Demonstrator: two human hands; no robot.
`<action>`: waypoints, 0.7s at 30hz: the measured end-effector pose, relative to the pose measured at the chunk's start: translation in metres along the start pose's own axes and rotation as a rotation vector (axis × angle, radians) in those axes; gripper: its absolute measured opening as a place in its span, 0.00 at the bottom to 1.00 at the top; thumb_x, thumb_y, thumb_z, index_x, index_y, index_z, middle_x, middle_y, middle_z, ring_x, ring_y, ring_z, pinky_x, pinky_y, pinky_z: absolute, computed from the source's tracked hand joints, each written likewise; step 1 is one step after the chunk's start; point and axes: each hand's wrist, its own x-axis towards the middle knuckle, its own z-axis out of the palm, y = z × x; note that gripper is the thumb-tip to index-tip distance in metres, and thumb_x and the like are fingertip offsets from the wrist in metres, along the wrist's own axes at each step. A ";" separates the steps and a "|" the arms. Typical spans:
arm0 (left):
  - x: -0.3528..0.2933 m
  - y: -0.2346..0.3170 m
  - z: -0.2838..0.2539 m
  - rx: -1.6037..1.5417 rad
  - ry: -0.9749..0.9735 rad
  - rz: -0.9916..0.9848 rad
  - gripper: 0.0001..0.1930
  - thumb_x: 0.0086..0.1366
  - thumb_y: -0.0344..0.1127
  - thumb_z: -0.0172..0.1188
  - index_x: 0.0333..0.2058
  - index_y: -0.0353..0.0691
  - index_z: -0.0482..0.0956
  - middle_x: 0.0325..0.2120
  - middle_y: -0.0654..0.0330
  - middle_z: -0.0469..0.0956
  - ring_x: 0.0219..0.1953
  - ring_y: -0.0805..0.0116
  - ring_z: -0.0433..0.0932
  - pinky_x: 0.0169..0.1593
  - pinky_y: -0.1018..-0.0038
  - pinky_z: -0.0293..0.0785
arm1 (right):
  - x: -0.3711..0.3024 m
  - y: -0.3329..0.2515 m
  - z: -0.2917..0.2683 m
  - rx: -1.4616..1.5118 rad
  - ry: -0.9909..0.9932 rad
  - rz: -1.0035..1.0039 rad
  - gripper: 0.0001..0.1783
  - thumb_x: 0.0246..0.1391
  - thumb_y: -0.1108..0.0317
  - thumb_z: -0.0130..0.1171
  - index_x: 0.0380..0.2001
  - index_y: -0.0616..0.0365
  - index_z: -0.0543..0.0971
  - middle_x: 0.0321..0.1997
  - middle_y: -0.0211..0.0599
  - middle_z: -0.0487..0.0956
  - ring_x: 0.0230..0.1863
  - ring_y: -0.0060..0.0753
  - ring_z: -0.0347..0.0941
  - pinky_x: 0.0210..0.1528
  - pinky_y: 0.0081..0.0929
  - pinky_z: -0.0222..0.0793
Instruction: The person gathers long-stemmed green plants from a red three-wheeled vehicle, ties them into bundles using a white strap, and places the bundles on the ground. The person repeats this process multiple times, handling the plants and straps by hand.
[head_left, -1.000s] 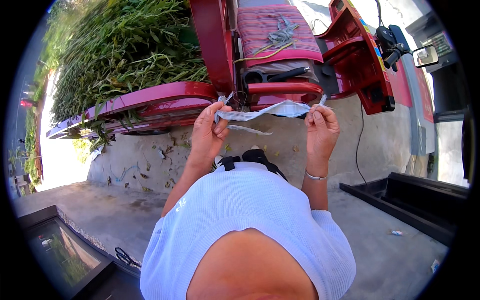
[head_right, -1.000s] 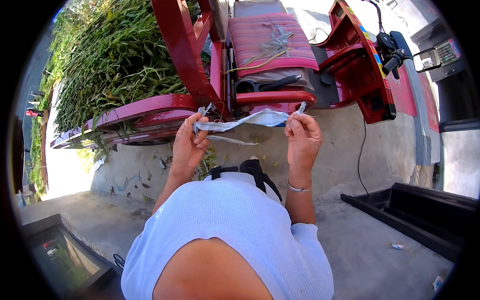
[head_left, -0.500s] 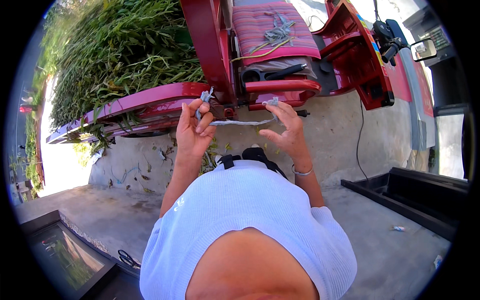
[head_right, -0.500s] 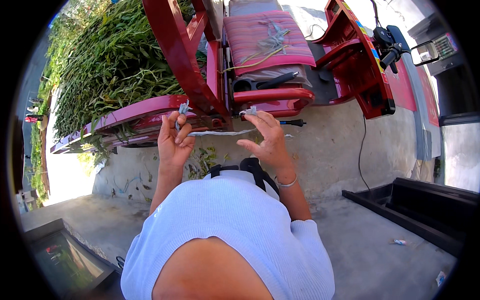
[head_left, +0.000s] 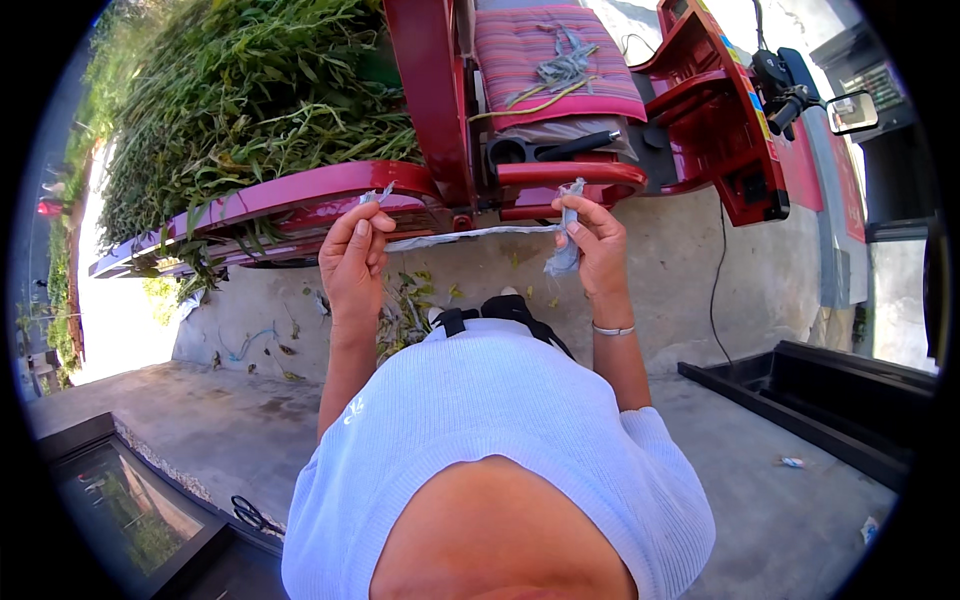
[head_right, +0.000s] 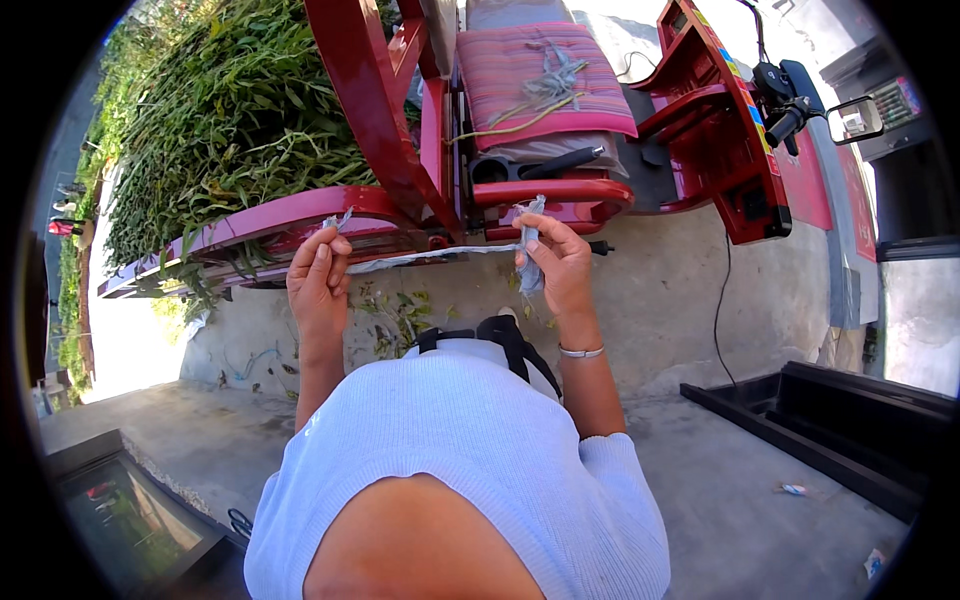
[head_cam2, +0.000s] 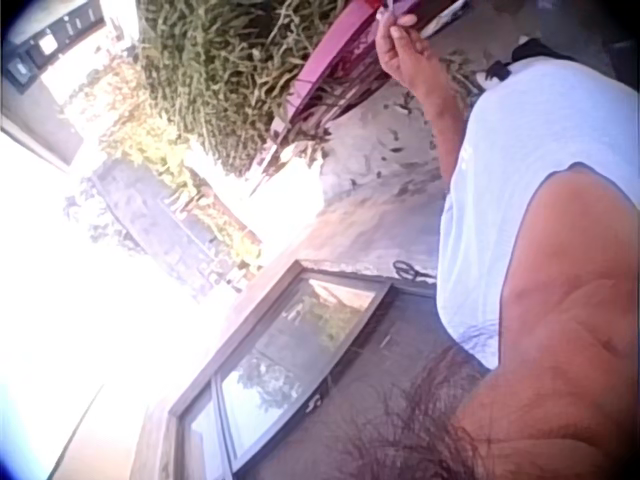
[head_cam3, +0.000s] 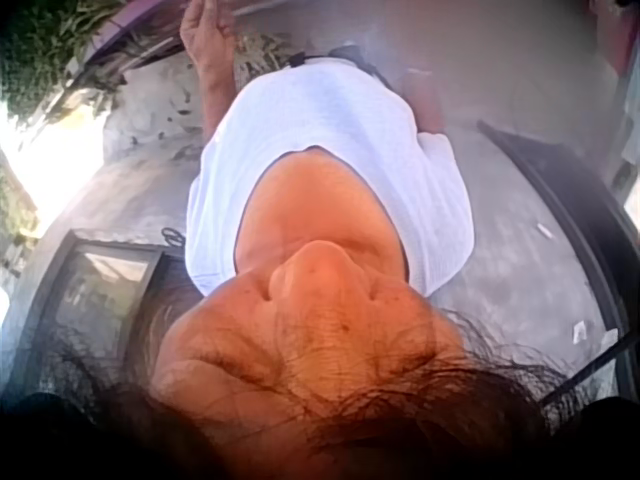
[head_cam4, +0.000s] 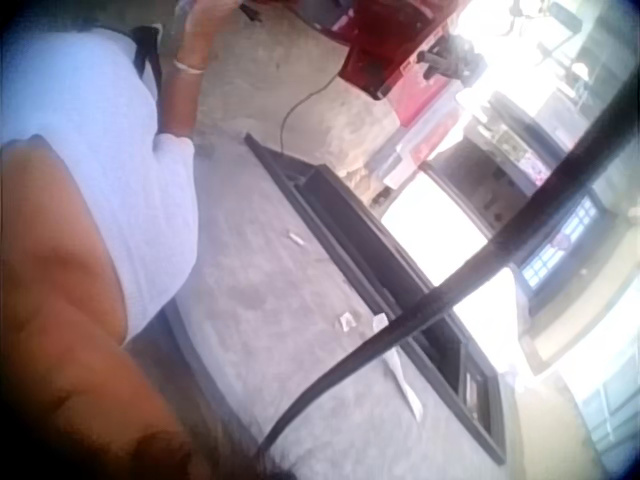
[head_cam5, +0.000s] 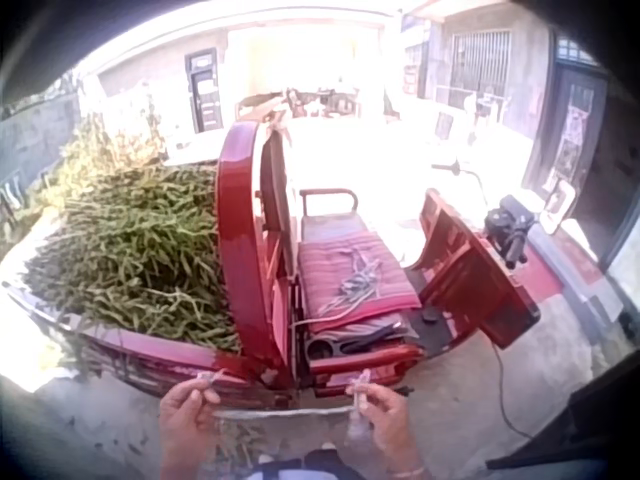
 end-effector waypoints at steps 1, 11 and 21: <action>0.001 0.002 -0.002 0.003 -0.018 -0.005 0.13 0.68 0.27 0.46 0.48 0.36 0.74 0.34 0.61 0.77 0.20 0.86 0.58 0.22 0.90 0.54 | 0.001 0.000 -0.002 0.015 -0.002 -0.002 0.16 0.52 0.84 0.48 0.45 0.67 0.75 0.42 0.43 0.78 0.26 0.21 0.70 0.29 0.17 0.68; 0.010 0.023 -0.001 -0.062 0.035 -0.047 0.17 0.69 0.29 0.45 0.56 0.39 0.63 0.29 0.64 0.74 0.18 0.86 0.55 0.20 0.90 0.50 | 0.001 0.001 -0.014 0.114 0.011 -0.026 0.18 0.53 0.83 0.49 0.48 0.64 0.73 0.40 0.41 0.78 0.23 0.15 0.66 0.24 0.12 0.63; 0.004 -0.002 0.000 -0.162 -0.005 -0.091 0.07 0.69 0.32 0.48 0.43 0.43 0.72 0.28 0.67 0.72 0.18 0.85 0.56 0.19 0.89 0.53 | -0.007 0.000 0.008 0.243 -0.017 0.149 0.14 0.55 0.78 0.52 0.46 0.64 0.73 0.31 0.42 0.78 0.24 0.20 0.70 0.25 0.16 0.69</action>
